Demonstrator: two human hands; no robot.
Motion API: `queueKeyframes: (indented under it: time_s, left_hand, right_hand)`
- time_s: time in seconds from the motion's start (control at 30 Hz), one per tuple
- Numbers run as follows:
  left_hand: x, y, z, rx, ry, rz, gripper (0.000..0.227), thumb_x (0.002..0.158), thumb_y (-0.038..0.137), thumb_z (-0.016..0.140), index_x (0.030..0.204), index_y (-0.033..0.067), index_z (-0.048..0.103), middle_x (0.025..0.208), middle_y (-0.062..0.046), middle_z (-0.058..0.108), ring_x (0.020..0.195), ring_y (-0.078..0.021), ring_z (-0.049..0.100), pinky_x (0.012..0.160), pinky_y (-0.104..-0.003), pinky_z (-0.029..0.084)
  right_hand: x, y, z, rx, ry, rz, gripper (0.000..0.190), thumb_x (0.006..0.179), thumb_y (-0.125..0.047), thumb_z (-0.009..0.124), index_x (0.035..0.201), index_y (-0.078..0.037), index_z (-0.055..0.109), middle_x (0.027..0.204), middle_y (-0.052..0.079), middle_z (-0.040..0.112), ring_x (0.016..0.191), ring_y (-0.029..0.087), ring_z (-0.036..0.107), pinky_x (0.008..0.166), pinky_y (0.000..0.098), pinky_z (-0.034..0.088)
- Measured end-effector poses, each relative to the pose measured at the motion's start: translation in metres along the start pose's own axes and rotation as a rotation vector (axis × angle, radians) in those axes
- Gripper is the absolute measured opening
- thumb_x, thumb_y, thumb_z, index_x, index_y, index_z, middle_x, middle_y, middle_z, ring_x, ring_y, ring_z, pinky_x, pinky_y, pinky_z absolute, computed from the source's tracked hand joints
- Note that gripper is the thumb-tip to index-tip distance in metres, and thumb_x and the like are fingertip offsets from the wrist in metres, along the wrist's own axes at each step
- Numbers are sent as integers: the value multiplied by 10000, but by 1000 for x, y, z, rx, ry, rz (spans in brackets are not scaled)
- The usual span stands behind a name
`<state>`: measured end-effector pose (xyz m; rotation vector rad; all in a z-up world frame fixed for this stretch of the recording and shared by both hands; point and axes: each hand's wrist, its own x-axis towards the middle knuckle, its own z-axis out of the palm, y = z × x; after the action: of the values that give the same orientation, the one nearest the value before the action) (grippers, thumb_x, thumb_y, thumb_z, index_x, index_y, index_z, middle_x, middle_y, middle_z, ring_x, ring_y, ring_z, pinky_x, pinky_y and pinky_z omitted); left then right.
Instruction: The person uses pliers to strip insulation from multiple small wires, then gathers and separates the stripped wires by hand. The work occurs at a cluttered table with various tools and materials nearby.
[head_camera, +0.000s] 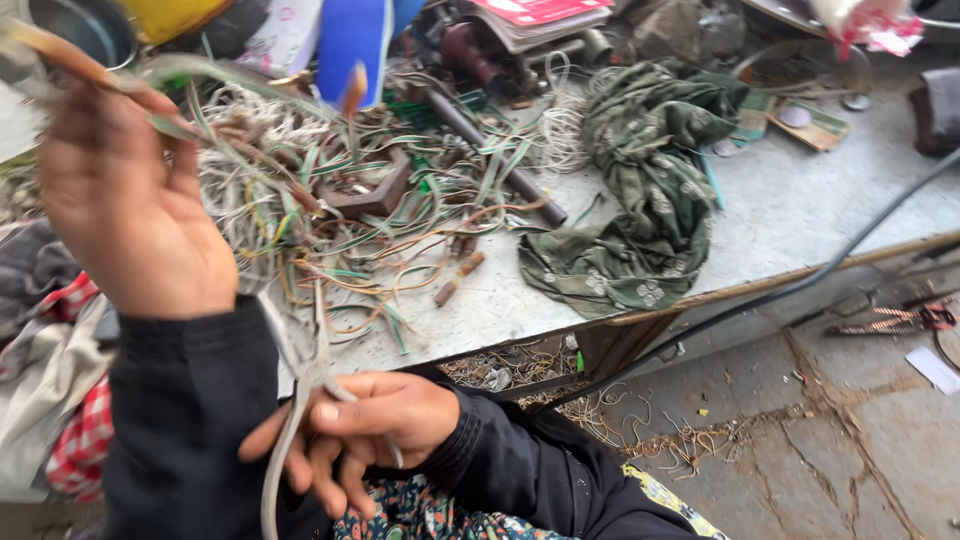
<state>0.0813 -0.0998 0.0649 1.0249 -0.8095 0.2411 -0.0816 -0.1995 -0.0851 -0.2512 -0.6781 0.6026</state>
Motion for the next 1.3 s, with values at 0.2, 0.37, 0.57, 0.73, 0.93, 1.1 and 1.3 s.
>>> queueKeyframes:
  time_s: [0.2, 0.37, 0.57, 0.73, 0.93, 1.1, 1.3]
  left_hand:
    - [-53, 14, -34, 314, -6, -63, 203, 1074, -38, 726, 1273, -38, 688, 1173, -58, 728, 1048, -99, 664, 973, -206, 528]
    - [-86, 36, -57, 389, -7, -184, 224, 1022, -92, 686, 1241, -41, 687, 1203, -71, 720, 1111, -129, 680, 1026, -253, 537]
    - [-121, 62, -69, 759, -257, -165, 228, 951, -97, 704, 1156, 2, 728, 1198, -84, 619, 1161, -162, 632, 1008, -292, 539]
    - [-143, 66, -63, 746, -233, -130, 227, 943, -85, 709, 1130, 42, 733, 1217, -78, 607, 1201, -181, 637, 1037, -308, 557]
    - [-158, 75, -55, 1064, -238, 105, 279, 825, -19, 813, 1087, 34, 735, 1133, -114, 619, 1094, -213, 640, 944, -314, 534]
    - [-173, 73, -55, 1026, -132, 122, 238, 929, -30, 798, 1147, 35, 730, 1088, -74, 681, 944, -160, 702, 834, -261, 580]
    - [-183, 66, -60, 1030, -161, 164, 235, 940, -11, 788, 1163, 35, 732, 1100, -78, 693, 970, -175, 721, 808, -264, 594]
  right_hand:
    - [18, 13, -8, -310, 296, -4, 492, 1164, -255, 475, 1543, 58, 448, 1144, 112, 624, 882, 197, 691, 616, 304, 593]
    - [24, 20, -10, -583, 430, 9, 461, 1131, -275, 473, 1497, 3, 500, 1092, 80, 612, 808, 138, 665, 572, 261, 570]
    - [32, 25, -3, -862, 548, 21, 446, 1104, -288, 489, 1449, -9, 536, 1031, 63, 619, 748, 105, 640, 536, 238, 550]
    - [35, 25, 8, -1253, 651, 25, 456, 1062, -280, 510, 1456, -52, 542, 1039, 73, 598, 742, 125, 651, 573, 275, 567]
    - [36, 30, 11, -1650, 555, -222, 373, 1095, -259, 549, 1388, -27, 556, 1296, 143, 593, 1136, 329, 654, 955, 401, 532]
    - [34, 33, 7, -1628, 565, -91, 335, 1068, -280, 563, 1292, -33, 593, 1159, 162, 656, 1114, 348, 664, 955, 411, 522]
    - [34, 31, 7, -1584, 597, -67, 349, 1056, -305, 562, 1262, -25, 598, 1110, 180, 692, 1040, 358, 678, 896, 421, 523]
